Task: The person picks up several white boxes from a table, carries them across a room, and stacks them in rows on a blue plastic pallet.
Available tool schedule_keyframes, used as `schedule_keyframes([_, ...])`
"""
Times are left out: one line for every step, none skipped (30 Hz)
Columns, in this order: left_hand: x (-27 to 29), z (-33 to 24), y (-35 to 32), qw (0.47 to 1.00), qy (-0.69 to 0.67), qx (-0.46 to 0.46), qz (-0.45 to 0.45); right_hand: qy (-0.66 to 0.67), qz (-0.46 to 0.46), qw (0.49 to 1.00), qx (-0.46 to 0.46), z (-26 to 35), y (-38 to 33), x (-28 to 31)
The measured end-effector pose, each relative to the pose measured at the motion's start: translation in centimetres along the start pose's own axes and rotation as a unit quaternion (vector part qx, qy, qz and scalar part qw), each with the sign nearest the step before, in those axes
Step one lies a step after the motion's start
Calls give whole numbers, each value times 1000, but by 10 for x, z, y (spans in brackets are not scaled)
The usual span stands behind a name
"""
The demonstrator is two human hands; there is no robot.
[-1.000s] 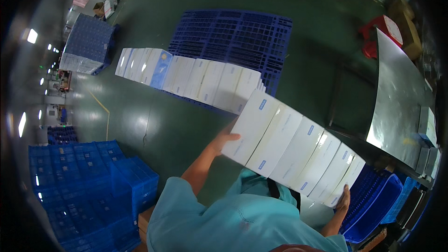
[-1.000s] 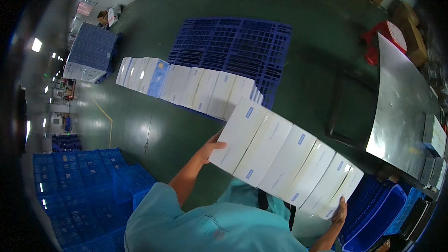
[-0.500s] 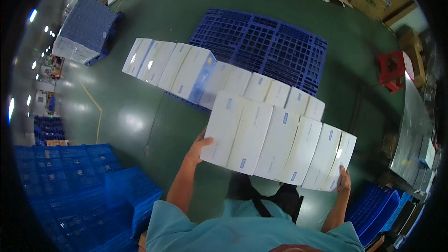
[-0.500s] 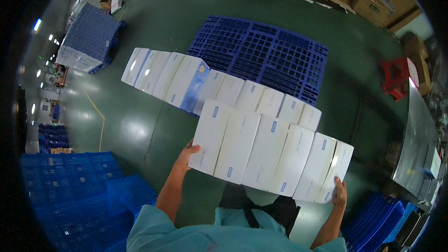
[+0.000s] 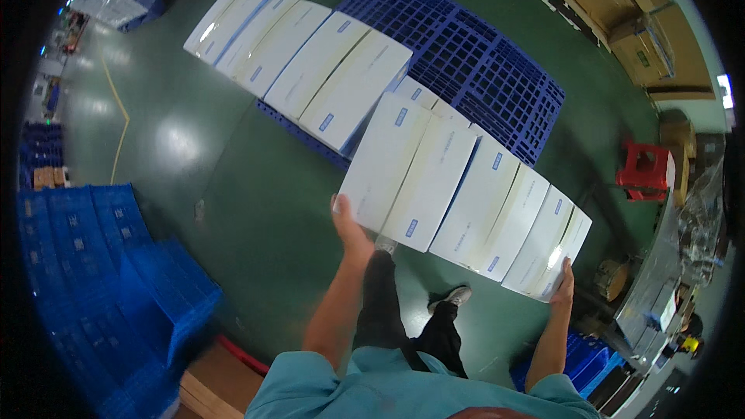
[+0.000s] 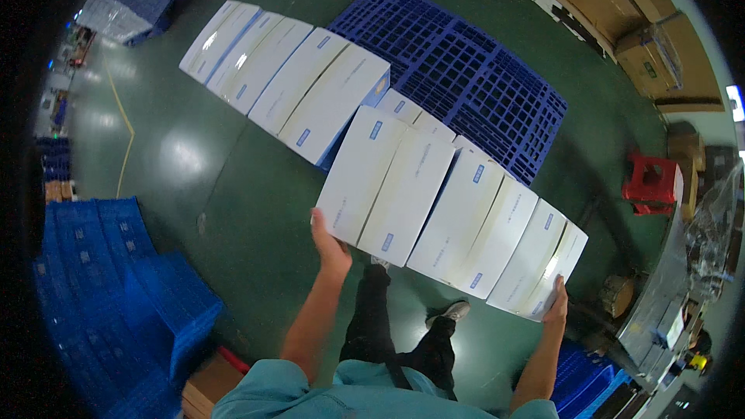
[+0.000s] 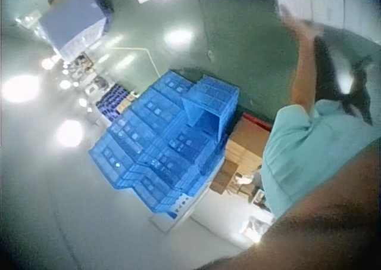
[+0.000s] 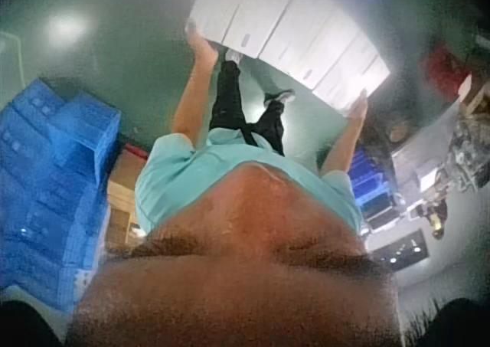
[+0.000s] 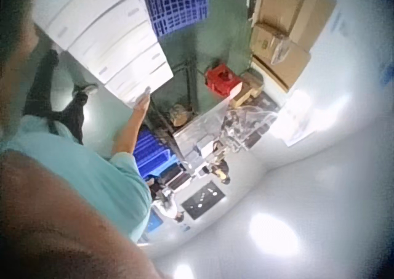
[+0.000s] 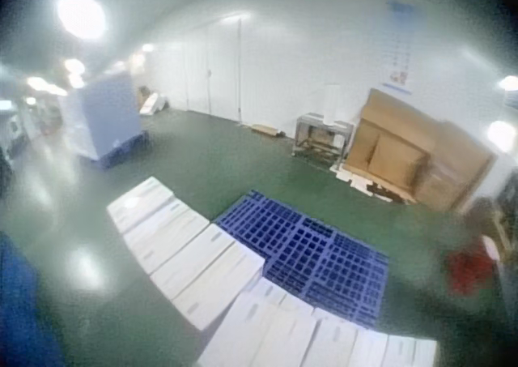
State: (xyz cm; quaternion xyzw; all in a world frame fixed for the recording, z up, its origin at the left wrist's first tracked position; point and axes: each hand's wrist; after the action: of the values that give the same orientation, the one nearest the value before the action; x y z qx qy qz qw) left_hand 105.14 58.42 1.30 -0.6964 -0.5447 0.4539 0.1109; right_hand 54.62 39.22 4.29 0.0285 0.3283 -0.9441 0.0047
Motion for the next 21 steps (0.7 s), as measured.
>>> schedule_keyframes([-10,13,-13,998,57,-31,-8,39,8,999,-21,11,-8,-9])
schedule_keyframes([-17,23,-23,991,114,-60,-16,33,19,999,-8,11,-11,-14])
schedule_keyframes([-21,28,-32,981,172,-87,-22,27,29,999,5,12,-12,-18])
schedule_keyframes([-25,24,-36,985,159,-71,-10,26,38,999,19,11,-14,-14])
schedule_keyframes([-31,17,-33,988,145,-54,1,31,28,999,26,6,-9,-8])
schedule_keyframes([-37,10,-30,991,131,-37,12,30,19,999,26,4,-7,-2])
schedule_keyframes([-40,5,-28,989,146,-34,8,27,11,999,23,5,-8,-12])
schedule_keyframes([-50,-1,-27,986,163,-30,6,26,1,999,20,11,-9,-20])
schedule_keyframes([-57,-6,-22,986,162,-31,18,31,25,999,14,12,-8,-22])
schedule_keyframes([-60,-8,-21,986,163,-31,25,28,4,999,21,17,-13,-33])
schedule_keyframes([-62,-7,-17,987,155,-19,25,28,24,999,26,18,-13,-37])
schedule_keyframes([-65,-5,-10,989,146,-9,29,32,46,998,34,19,-11,-41])
schedule_keyframes([-64,-4,-6,990,137,1,29,30,47,998,33,19,-10,-42])
schedule_keyframes([-68,-4,-6,989,147,-5,23,30,48,998,33,22,-11,-44])
schedule_keyframes([-72,-4,-7,987,158,-11,17,31,49,998,34,24,-12,-44])
schedule_keyframes([-69,-2,-4,986,165,-16,9,32,60,997,30,22,-11,-43])
schedule_keyframes([-70,1,-1,987,162,-18,7,35,69,997,27,21,-10,-40])
schedule_keyframes([-66,2,0,988,154,-13,27,37,79,996,24,20,-9,-37])
schedule_keyframes([-71,-1,-1,988,147,-8,50,33,78,996,25,20,-8,-36])
schedule_keyframes([-74,-4,-4,987,140,-4,74,30,77,996,26,19,-8,-36])
schedule_keyframes([-75,-4,-8,989,130,17,67,26,76,996,27,19,-9,-37])
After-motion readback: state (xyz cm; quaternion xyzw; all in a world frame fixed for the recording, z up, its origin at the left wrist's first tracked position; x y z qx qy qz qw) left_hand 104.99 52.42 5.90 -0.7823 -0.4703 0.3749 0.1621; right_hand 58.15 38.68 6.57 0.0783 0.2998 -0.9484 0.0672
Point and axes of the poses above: each hand's wrist, its own y-axis towards the middle knuckle, its own x-axis out of the back of the hand, z = x × y, and after that the axes turned 8 degrees about x, right-handed
